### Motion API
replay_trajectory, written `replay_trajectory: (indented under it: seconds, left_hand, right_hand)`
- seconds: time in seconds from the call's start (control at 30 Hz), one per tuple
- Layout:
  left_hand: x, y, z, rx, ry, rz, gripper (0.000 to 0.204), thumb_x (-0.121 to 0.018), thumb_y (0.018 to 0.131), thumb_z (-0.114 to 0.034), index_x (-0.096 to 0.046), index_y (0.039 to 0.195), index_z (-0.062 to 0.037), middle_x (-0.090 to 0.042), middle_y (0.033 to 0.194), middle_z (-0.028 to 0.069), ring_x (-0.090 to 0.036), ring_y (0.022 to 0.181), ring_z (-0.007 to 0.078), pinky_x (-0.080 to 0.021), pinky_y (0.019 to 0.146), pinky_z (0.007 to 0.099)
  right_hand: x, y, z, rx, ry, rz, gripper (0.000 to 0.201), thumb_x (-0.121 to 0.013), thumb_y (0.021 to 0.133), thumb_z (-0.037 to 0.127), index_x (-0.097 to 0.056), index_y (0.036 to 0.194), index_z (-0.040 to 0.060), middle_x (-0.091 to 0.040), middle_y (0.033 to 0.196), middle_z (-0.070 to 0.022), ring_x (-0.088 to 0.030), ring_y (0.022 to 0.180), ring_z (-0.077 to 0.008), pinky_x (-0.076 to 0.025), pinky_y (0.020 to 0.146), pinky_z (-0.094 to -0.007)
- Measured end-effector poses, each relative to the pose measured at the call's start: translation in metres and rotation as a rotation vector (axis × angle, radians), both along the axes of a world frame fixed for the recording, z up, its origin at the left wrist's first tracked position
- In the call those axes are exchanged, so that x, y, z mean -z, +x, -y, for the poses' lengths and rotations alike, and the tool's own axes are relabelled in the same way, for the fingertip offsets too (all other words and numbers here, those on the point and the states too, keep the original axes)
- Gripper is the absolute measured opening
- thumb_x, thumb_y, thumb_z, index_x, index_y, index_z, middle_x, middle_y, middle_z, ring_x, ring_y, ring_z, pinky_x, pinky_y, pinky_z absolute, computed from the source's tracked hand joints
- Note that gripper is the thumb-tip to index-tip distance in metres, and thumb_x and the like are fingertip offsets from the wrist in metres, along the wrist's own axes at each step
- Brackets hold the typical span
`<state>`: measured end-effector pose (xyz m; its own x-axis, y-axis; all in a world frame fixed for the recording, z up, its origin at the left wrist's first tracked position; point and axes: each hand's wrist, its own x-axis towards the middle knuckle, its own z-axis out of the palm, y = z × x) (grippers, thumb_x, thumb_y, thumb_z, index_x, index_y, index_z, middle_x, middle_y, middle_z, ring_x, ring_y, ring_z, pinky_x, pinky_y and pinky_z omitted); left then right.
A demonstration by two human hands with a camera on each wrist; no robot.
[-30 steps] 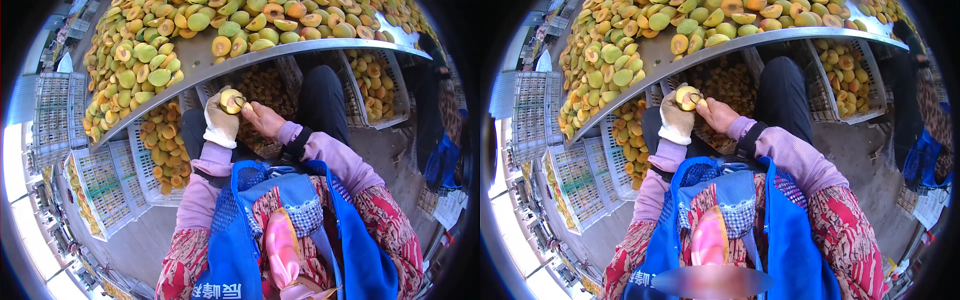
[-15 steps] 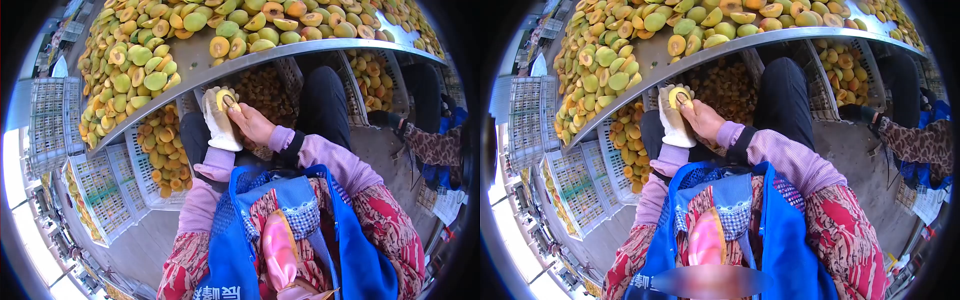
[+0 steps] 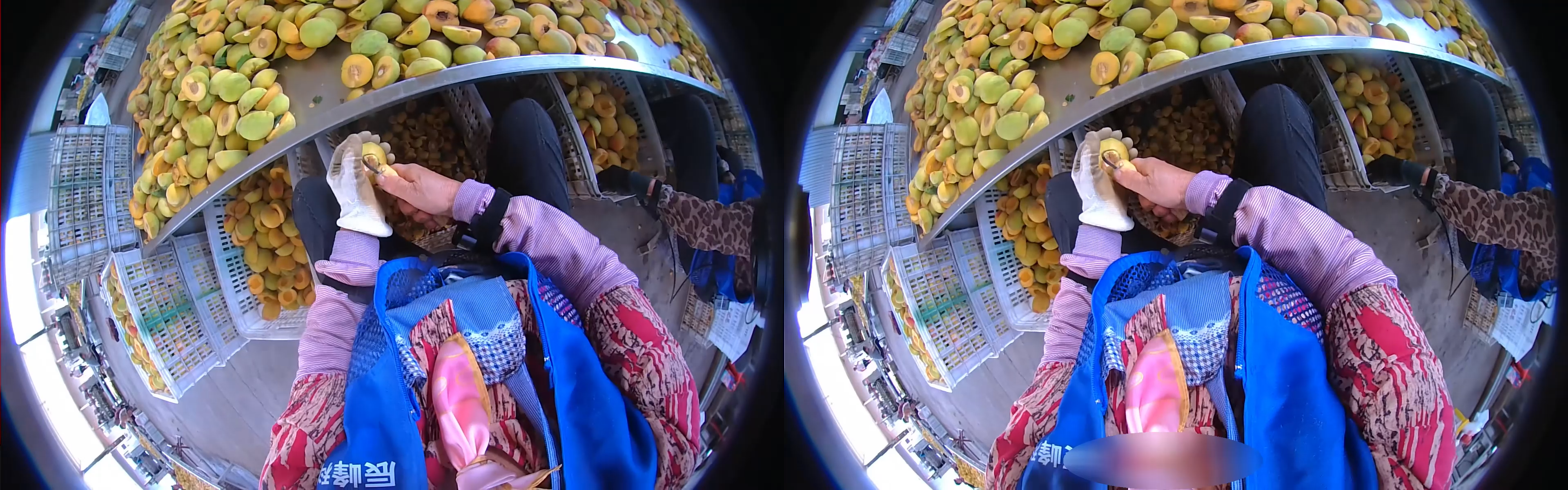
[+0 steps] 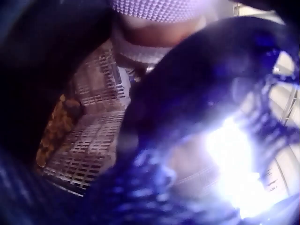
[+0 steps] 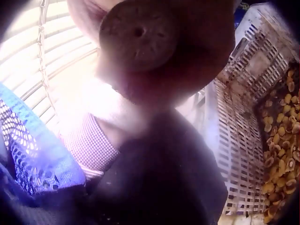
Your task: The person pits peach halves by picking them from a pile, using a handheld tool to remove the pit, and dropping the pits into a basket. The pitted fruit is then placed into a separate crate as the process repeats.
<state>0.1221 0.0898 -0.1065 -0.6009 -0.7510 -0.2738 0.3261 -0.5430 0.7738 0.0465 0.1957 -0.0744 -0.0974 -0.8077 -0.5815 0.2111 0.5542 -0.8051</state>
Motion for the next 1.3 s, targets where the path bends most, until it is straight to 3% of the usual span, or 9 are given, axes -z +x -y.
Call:
replay_trajectory:
  seconds: [0.37,0.43,0.57,0.73,0.8,0.87,0.93,1.13,1.3]
  left_hand:
    - [0.0,0.008,0.007,0.104,0.125,-0.027,0.016,-0.062,0.081,-0.014,-0.059,0.089,0.0004,-0.062,0.081,0.013,-0.062,0.07,0.0246,-0.052,0.061,0.034]
    - [-0.008,0.011,0.001,0.137,0.031,0.02,0.018,-0.06,0.082,-0.015,-0.059,0.091,0.001,-0.062,0.082,0.0135,-0.061,0.07,0.0247,-0.052,0.063,0.0338]
    - [-0.008,0.011,-0.001,0.205,-0.301,0.057,0.022,-0.056,0.084,-0.016,-0.059,0.092,0.0039,-0.062,0.083,0.014,-0.061,0.071,0.0227,-0.051,0.065,0.0324]
    - [-0.016,0.015,0.006,0.558,-0.222,-0.089,0.012,-0.058,0.08,-0.005,-0.062,0.088,0.002,-0.064,0.082,0.0106,-0.061,0.072,0.0164,-0.049,0.068,0.0273]
    - [-0.016,0.013,0.001,0.518,-0.273,-0.027,0.011,-0.058,0.08,-0.005,-0.063,0.087,0.0018,-0.064,0.082,0.0095,-0.06,0.071,0.0152,-0.048,0.067,0.0263]
    - [-0.016,0.012,-0.005,0.421,-0.523,0.131,0.012,-0.059,0.079,-0.007,-0.063,0.086,0.0022,-0.064,0.081,0.0091,-0.06,0.07,0.0149,-0.048,0.065,0.0256]
    - [-0.019,0.014,-0.007,0.465,-0.523,0.194,0.014,-0.059,0.079,-0.008,-0.063,0.087,0.0024,-0.064,0.08,0.0088,-0.06,0.071,0.0154,-0.048,0.065,0.0255]
    - [-0.024,0.012,-0.005,0.593,-0.362,0.019,0.014,-0.061,0.077,-0.007,-0.064,0.087,0.0022,-0.065,0.08,0.0091,-0.061,0.072,0.0154,-0.049,0.068,0.026]
    - [-0.036,0.004,-0.002,0.757,-0.692,0.251,0.02,-0.058,0.083,-0.019,-0.061,0.088,0.0005,-0.062,0.084,0.0082,-0.059,0.077,0.0157,-0.048,0.072,0.0288]
  right_hand:
    - [0.013,0.005,0.003,-0.009,-0.374,-0.692,0.041,-0.042,0.09,0.039,-0.05,0.101,0.0008,-0.057,0.076,-0.0153,-0.057,0.058,-0.0239,-0.047,0.054,-0.035]
    - [-0.019,-0.002,-0.001,-0.101,0.086,0.006,0.036,-0.04,0.091,0.043,-0.049,0.088,0.0081,-0.045,0.059,-0.004,-0.043,0.043,-0.0125,-0.038,0.039,-0.0277]
    - [-0.02,-0.013,-0.009,-0.145,0.1,0.475,0.037,-0.035,0.091,0.049,-0.035,0.076,0.0149,-0.028,0.049,0.0066,-0.023,0.036,-0.002,-0.022,0.031,-0.0184]
    - [-0.014,-0.013,-0.024,-0.166,0.086,0.725,0.036,-0.034,0.093,0.046,-0.037,0.08,0.0128,-0.027,0.049,0.0065,-0.025,0.035,-0.0015,-0.024,0.029,-0.0189]
    - [-0.022,-0.003,-0.023,-0.098,0.149,0.154,0.038,-0.033,0.093,0.049,-0.037,0.08,0.0128,-0.026,0.049,0.0067,-0.025,0.035,-0.0016,-0.025,0.029,-0.0185]
    - [-0.021,-0.006,-0.026,-0.095,0.132,0.197,0.039,-0.032,0.093,0.05,-0.037,0.08,0.0132,-0.026,0.049,0.007,-0.025,0.036,-0.0014,-0.024,0.029,-0.0179]
    - [-0.015,-0.01,-0.033,-0.139,0.132,0.62,0.036,-0.035,0.092,0.048,-0.038,0.078,0.0145,-0.025,0.049,0.0069,-0.024,0.034,-0.0023,-0.024,0.028,-0.0193]
    - [-0.005,-0.018,-0.036,-0.161,0.082,0.774,0.037,-0.031,0.094,0.047,-0.039,0.081,0.0135,-0.025,0.049,0.0065,-0.022,0.034,-0.0011,-0.02,0.027,-0.0164]
    - [0.011,-0.024,-0.042,-0.185,0.01,1.043,0.038,-0.029,0.094,0.047,-0.041,0.083,0.0123,-0.026,0.049,0.0052,-0.021,0.032,-0.0011,-0.019,0.025,-0.0169]
